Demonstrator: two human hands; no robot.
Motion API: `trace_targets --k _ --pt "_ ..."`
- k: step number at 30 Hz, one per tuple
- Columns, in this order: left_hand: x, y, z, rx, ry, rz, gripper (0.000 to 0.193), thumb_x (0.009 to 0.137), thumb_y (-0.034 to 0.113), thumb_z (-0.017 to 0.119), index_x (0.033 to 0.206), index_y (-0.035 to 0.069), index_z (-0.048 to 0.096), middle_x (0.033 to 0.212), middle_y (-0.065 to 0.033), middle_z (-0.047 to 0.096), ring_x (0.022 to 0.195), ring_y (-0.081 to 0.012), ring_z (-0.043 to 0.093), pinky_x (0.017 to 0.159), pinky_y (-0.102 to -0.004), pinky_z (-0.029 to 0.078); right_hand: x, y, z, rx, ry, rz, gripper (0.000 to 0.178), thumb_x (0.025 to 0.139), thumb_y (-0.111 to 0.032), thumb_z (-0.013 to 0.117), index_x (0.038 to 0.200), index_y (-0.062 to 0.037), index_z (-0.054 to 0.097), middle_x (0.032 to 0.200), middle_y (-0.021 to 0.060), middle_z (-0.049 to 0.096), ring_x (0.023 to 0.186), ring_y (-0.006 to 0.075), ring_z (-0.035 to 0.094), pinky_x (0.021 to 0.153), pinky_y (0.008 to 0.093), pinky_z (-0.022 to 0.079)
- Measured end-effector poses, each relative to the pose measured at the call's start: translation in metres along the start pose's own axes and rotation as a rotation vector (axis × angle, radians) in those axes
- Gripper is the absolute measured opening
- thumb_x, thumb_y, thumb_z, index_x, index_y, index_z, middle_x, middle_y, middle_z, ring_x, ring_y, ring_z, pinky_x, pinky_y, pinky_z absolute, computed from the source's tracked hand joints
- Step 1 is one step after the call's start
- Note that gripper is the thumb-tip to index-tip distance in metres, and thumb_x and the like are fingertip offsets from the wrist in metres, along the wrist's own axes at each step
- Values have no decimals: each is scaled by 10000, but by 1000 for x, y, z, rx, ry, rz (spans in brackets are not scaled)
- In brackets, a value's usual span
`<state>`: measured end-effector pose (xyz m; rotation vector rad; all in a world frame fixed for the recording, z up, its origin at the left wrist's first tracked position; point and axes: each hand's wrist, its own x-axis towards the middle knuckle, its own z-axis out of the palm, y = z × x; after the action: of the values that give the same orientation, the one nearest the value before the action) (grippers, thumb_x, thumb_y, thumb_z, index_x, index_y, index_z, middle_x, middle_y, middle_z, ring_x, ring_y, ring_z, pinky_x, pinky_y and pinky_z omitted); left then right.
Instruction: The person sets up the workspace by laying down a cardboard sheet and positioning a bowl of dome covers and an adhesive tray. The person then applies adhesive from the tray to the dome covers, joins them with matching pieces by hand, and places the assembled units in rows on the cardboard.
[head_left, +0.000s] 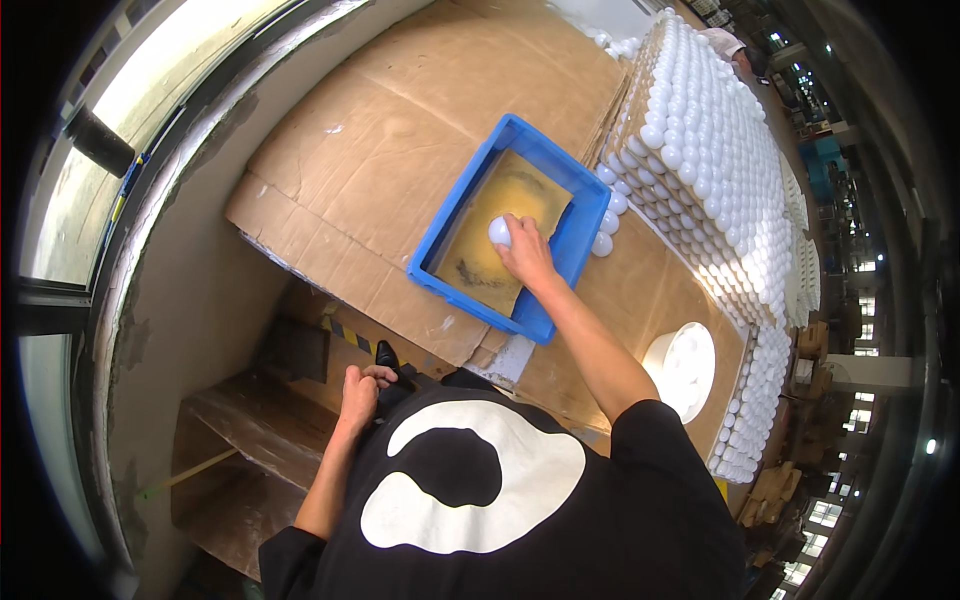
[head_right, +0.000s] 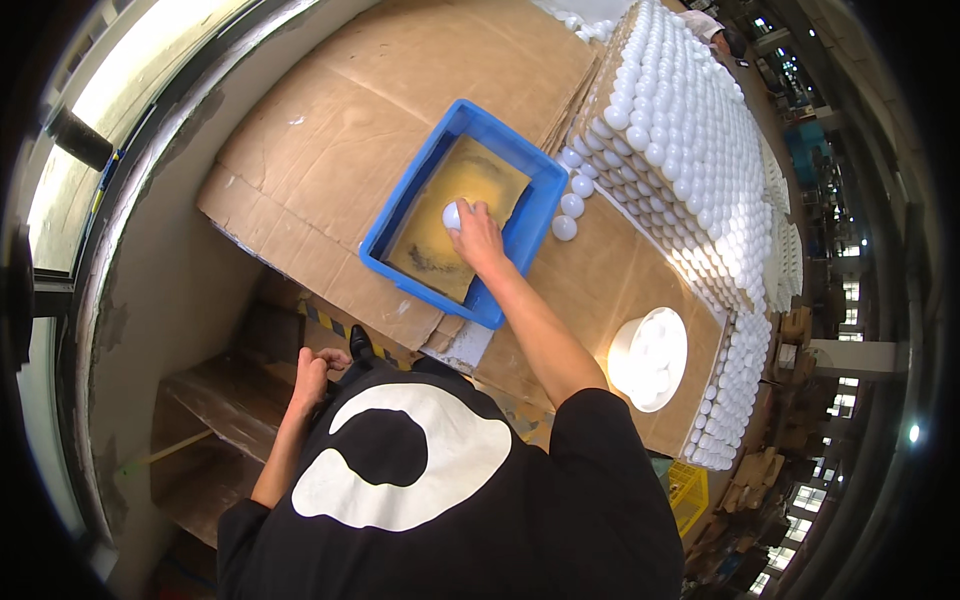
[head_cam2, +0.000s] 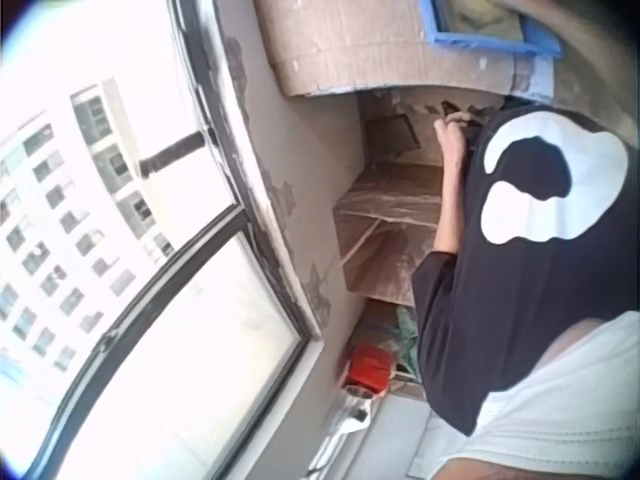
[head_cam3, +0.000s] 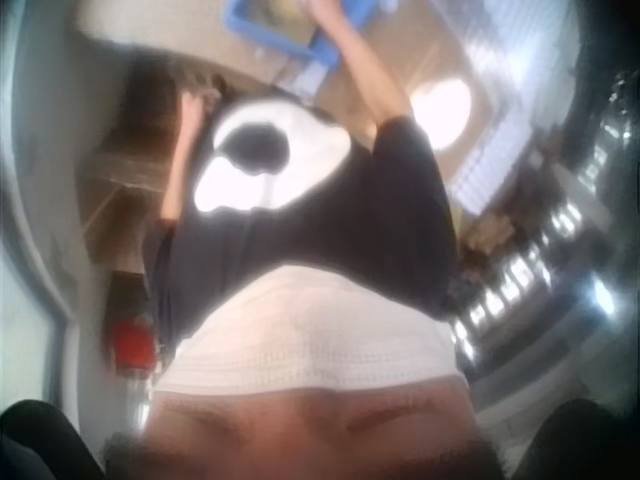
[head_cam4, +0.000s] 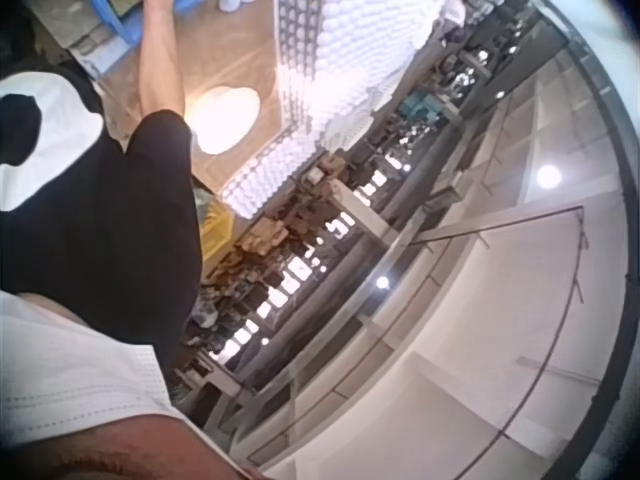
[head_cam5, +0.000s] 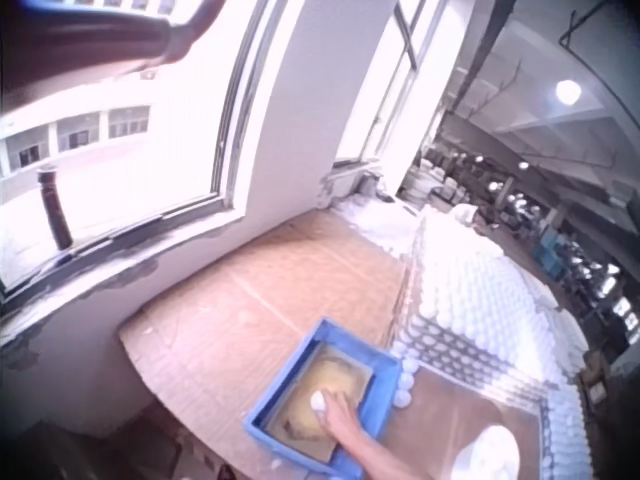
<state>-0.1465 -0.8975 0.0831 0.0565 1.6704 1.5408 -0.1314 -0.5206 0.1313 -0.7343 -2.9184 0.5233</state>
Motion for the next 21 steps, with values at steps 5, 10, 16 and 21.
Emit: trace_targets --k 5,10,16,21 --pt "3 10 12 48 -6 -18 247 671 -1 346 763 -97 555 863 -163 674 791 -211 595 738 -295 477 5 2 -13 -41 -103 42 534 762 -204 705 1254 -79 538 1106 231 561 1014 405 585 867 458 487" --pt "5 10 22 91 -36 -26 249 689 -5 333 769 -107 545 870 -173 671 795 -214 597 764 -303 486 9 22 -34 206 -47 109 556 769 -230 720 1249 -34 519 1097 217 613 954 343 631 832 403 506" --pt "2 13 38 161 -21 -73 262 694 -6 324 776 -114 548 880 -188 670 805 -229 603 795 -320 487 -48 76 -96 1014 160 229 560 783 -210 755 1223 31 506 1076 154 651 793 147 626 630 267 497" --pt "0 22 63 194 2 -104 296 698 28 329 794 -121 567 876 -199 669 811 -250 613 823 -340 482 -122 138 -96 1053 357 471 571 793 -181 755 1233 51 475 1053 127 640 827 111 618 622 223 484"
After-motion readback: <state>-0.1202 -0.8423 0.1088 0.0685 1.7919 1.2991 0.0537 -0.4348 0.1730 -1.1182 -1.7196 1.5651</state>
